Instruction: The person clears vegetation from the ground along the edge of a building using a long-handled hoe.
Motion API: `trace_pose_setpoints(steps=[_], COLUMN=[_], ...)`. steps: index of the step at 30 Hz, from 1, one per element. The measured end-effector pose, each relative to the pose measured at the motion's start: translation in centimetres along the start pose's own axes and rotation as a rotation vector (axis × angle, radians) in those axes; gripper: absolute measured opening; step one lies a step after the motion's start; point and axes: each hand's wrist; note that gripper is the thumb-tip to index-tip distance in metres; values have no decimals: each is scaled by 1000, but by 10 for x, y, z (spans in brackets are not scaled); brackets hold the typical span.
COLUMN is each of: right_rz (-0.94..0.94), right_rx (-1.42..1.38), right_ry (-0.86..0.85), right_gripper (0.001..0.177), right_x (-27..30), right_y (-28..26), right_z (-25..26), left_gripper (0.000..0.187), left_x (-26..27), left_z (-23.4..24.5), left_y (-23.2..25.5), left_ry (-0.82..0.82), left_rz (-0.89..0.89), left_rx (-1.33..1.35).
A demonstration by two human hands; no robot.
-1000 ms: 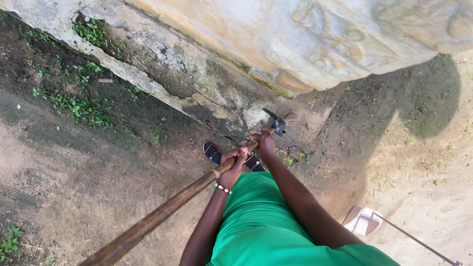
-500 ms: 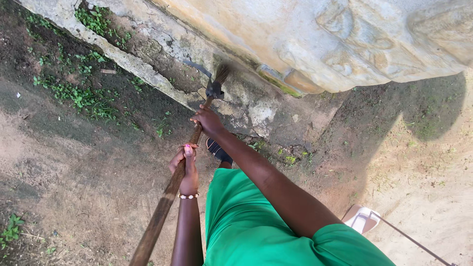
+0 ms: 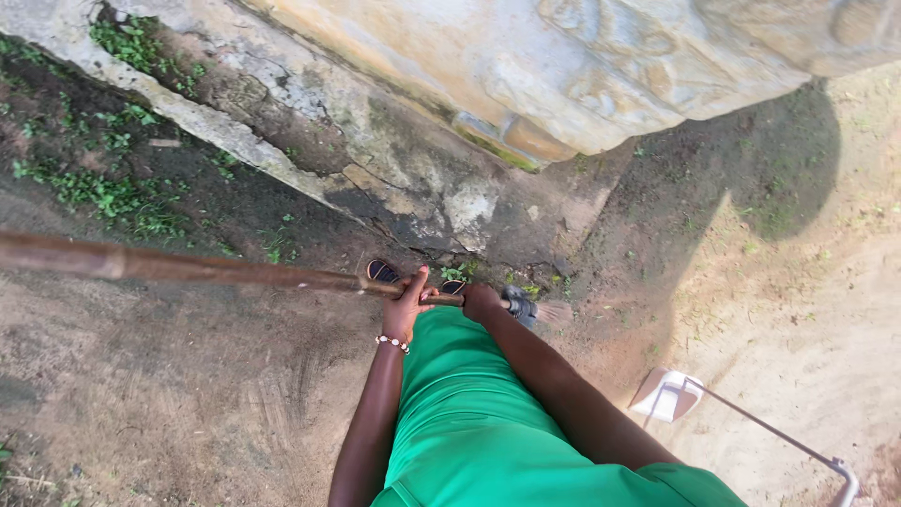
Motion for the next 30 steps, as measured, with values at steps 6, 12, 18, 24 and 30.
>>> trace_pose_setpoints(steps=[6, 12, 18, 24, 30], right_rz=[-210, -101, 32, -20, 57], right_rx=[-41, -173, -214, -94, -80], right_ry=[109, 402, 416, -15, 112], right_gripper=[20, 25, 24, 22, 22], right_x=[29, 24, 10, 29, 30], right_y=[59, 89, 101, 72, 87], right_z=[13, 39, 8, 0, -7], left_gripper=[43, 34, 40, 40, 40], left_x=[25, 56, 70, 67, 81], left_z=[-63, -85, -96, -78, -90], left_y=[4, -15, -46, -31, -21], left_ry=[-241, -366, -152, -1, 43], left_rz=[-111, -455, -663, -214, -297], left_rx=[-166, -192, -257, -185, -160])
Point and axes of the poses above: each hand's wrist, its own x-axis away from the middle knuckle, its own z-axis out of the back of the hand, y = z × x, and after that the axes turned 9 degrees about y, right-handed
